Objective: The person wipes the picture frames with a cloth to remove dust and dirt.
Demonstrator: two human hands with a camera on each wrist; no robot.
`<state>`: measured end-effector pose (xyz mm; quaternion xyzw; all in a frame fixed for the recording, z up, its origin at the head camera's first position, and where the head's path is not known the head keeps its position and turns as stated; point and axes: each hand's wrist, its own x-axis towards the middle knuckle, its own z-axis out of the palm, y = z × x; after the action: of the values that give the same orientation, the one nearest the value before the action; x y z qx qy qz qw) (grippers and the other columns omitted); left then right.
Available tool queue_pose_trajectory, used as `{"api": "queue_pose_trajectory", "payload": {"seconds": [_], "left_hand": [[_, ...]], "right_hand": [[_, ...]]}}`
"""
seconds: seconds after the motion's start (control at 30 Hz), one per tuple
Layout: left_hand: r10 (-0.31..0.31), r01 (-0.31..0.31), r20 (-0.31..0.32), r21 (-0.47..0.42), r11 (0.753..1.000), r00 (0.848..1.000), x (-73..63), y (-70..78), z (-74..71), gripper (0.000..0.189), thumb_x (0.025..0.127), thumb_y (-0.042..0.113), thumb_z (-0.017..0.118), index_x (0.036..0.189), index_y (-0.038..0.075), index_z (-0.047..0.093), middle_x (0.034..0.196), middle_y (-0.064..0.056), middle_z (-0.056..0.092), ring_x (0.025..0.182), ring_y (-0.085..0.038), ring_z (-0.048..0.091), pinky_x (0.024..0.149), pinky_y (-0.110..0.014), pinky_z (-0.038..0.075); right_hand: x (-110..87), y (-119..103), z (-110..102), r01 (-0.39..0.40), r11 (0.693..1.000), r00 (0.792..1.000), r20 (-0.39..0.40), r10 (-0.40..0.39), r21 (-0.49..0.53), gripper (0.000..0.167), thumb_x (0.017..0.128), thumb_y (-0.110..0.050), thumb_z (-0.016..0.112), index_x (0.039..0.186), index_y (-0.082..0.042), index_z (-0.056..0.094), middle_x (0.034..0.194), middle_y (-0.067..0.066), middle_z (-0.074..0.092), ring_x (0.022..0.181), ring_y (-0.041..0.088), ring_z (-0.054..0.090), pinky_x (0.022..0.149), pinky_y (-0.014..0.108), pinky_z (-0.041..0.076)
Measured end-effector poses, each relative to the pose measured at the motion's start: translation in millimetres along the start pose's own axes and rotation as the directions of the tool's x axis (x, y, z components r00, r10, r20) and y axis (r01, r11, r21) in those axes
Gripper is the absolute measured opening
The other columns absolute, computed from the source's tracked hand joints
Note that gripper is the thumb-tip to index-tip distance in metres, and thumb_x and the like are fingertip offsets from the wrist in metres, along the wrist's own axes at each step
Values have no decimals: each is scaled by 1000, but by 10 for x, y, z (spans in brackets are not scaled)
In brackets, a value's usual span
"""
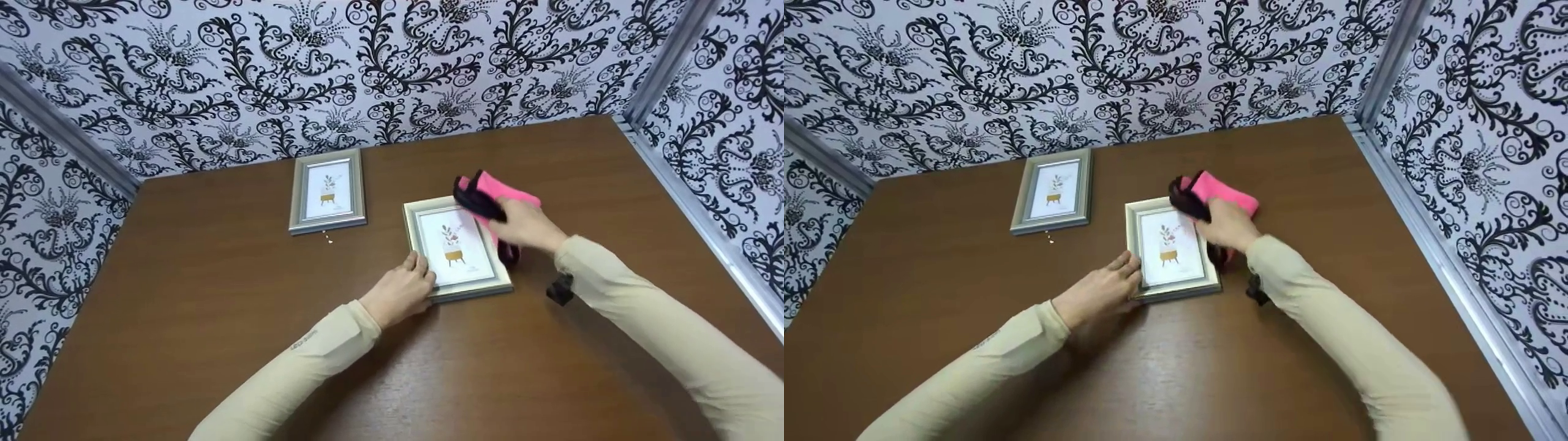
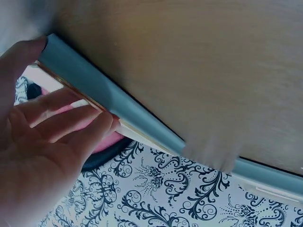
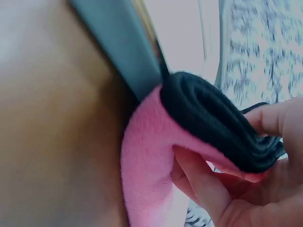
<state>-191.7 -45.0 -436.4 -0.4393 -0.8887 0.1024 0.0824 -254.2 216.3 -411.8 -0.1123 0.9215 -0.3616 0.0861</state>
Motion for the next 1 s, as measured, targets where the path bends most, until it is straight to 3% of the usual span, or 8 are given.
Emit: {"api": "queue_pose_trajectory", "payload": {"seconds": [0.2,0.33,0.47,0.6,0.8,0.9,1.0], "left_hand": [[-11,11,5,-46,999,1000,-2,-34,14,42,83,28,73,109,-3,62,122,-25,58,117,-40,54,76,-36,56],[-3,3,6,-64,998,1000,-5,-56,17,40,84,26,72,109,-4,62,122,-27,57,118,-42,53,74,-36,57],[45,-45,20,-27,999,999,20,-58,17,38,85,24,72,108,-5,62,120,-28,57,117,-41,53,87,-36,52],[99,-100,62,8,995,993,45,-60,-1,37,86,22,70,108,-6,61,120,-29,57,118,-40,53,103,-38,41],[150,-154,115,24,988,982,70,-86,-24,34,88,20,66,109,-6,60,120,-29,57,118,-40,53,109,-41,32],[141,-143,137,6,990,980,73,-125,-35,36,87,18,67,111,-8,60,120,-30,57,118,-41,53,110,-41,31],[136,-137,131,-3,991,982,68,-149,-38,36,85,17,68,109,-8,61,119,-30,58,118,-41,53,109,-39,32]], "right_hand": [[-554,-77,132,-1,1000,997,76,1,-8,26,85,-9,66,102,4,52,82,10,61,56,16,62,51,30,53],[-717,-143,171,7,999,997,78,-4,-41,30,85,-13,66,103,2,49,80,10,58,56,14,60,48,29,51],[-546,-157,111,7,1000,997,71,-5,-25,35,88,-11,61,115,7,48,91,18,59,54,16,58,45,31,51],[-163,-126,3,-1,1000,996,89,0,10,43,93,-10,55,129,9,43,97,22,61,50,19,57,44,36,52],[327,-40,-99,21,996,997,67,-26,87,42,96,-10,50,133,8,43,92,23,63,48,23,58,43,39,51],[406,-3,-99,37,992,998,48,-43,125,36,94,-4,46,126,11,45,91,25,62,48,23,59,43,38,50],[309,-1,-63,30,993,998,43,-35,114,31,95,-3,45,122,11,45,94,27,60,49,22,59,45,38,52]]}}
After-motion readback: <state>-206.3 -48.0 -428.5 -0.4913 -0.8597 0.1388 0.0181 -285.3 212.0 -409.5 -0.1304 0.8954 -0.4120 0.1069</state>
